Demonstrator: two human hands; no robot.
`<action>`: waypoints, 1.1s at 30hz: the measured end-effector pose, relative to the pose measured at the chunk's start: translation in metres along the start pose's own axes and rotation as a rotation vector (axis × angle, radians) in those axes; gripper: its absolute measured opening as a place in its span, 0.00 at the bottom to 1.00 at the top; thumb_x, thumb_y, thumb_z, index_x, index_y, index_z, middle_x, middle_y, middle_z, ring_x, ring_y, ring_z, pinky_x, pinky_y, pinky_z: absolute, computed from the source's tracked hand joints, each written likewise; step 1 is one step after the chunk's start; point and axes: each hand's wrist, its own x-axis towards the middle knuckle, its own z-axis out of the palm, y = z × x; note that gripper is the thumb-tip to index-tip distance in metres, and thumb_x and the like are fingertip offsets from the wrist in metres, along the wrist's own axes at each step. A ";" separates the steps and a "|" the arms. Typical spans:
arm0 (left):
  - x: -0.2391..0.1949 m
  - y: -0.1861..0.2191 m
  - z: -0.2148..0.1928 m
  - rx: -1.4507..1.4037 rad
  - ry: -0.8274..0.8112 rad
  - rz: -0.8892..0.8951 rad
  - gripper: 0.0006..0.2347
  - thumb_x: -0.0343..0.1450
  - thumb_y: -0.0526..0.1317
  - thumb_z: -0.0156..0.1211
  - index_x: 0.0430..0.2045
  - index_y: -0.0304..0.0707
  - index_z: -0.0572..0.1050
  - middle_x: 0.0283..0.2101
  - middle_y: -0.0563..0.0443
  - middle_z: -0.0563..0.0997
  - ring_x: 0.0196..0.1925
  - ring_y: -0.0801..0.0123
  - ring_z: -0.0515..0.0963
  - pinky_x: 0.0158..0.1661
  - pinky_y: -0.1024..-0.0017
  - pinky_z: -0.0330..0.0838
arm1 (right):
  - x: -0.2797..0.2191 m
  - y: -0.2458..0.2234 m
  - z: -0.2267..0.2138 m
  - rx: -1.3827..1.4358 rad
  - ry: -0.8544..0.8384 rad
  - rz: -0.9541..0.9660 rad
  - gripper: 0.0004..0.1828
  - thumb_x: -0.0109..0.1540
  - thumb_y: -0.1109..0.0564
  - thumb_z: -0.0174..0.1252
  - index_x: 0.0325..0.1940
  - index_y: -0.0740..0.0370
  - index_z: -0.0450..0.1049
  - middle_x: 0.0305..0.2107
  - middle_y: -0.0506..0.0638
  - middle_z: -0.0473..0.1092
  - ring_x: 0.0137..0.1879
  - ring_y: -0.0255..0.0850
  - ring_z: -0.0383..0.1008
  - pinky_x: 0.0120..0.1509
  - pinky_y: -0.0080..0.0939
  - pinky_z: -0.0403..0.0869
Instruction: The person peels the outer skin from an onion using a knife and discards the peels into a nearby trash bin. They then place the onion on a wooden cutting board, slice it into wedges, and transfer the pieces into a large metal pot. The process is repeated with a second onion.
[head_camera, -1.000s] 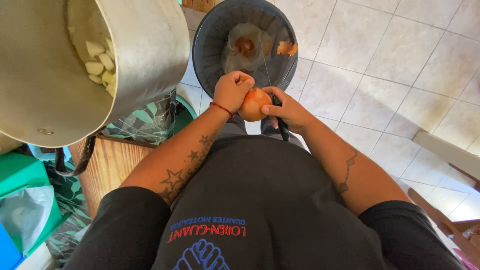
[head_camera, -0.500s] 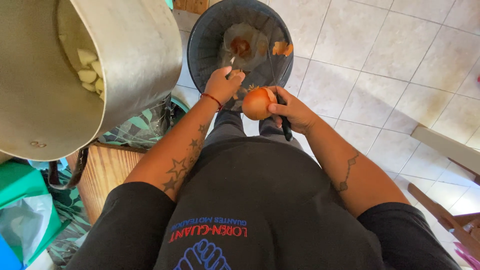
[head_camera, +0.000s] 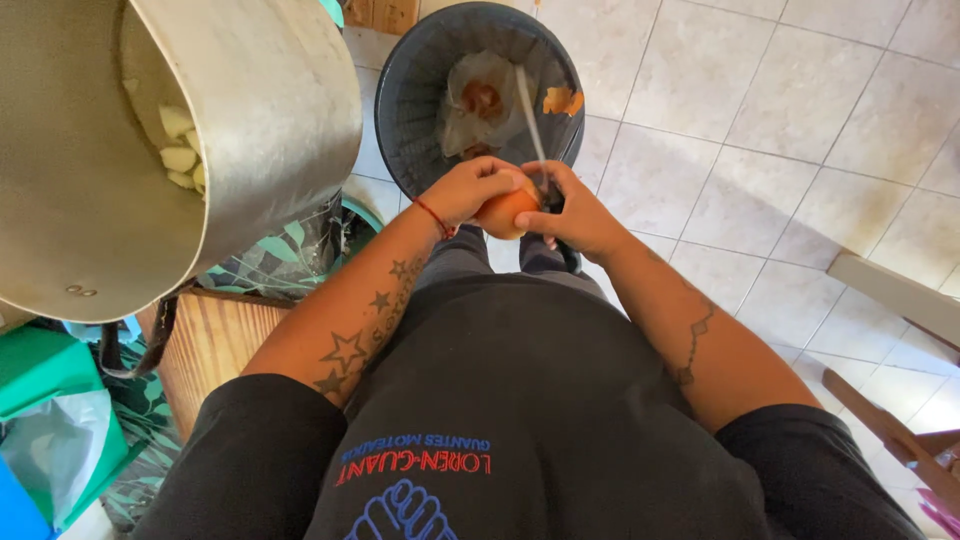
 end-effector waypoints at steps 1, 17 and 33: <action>-0.003 0.001 0.003 -0.001 0.001 -0.003 0.19 0.62 0.49 0.67 0.43 0.43 0.80 0.40 0.43 0.80 0.43 0.64 0.80 0.35 0.70 0.79 | -0.002 0.001 0.000 0.001 -0.002 0.003 0.41 0.49 0.62 0.75 0.63 0.60 0.64 0.30 0.61 0.66 0.15 0.42 0.69 0.15 0.36 0.71; 0.015 -0.010 0.008 0.164 0.341 0.288 0.10 0.60 0.49 0.71 0.28 0.49 0.84 0.24 0.55 0.82 0.28 0.75 0.81 0.28 0.77 0.75 | -0.011 0.010 0.003 0.336 0.043 0.082 0.34 0.55 0.58 0.68 0.62 0.60 0.61 0.30 0.52 0.58 0.17 0.37 0.66 0.14 0.38 0.73; 0.094 -0.097 -0.049 0.617 0.315 0.097 0.22 0.62 0.51 0.70 0.47 0.45 0.78 0.46 0.47 0.83 0.55 0.53 0.78 0.53 0.58 0.72 | -0.005 0.011 0.002 0.059 0.082 -0.009 0.41 0.48 0.64 0.74 0.62 0.62 0.64 0.34 0.61 0.65 0.13 0.37 0.65 0.13 0.37 0.71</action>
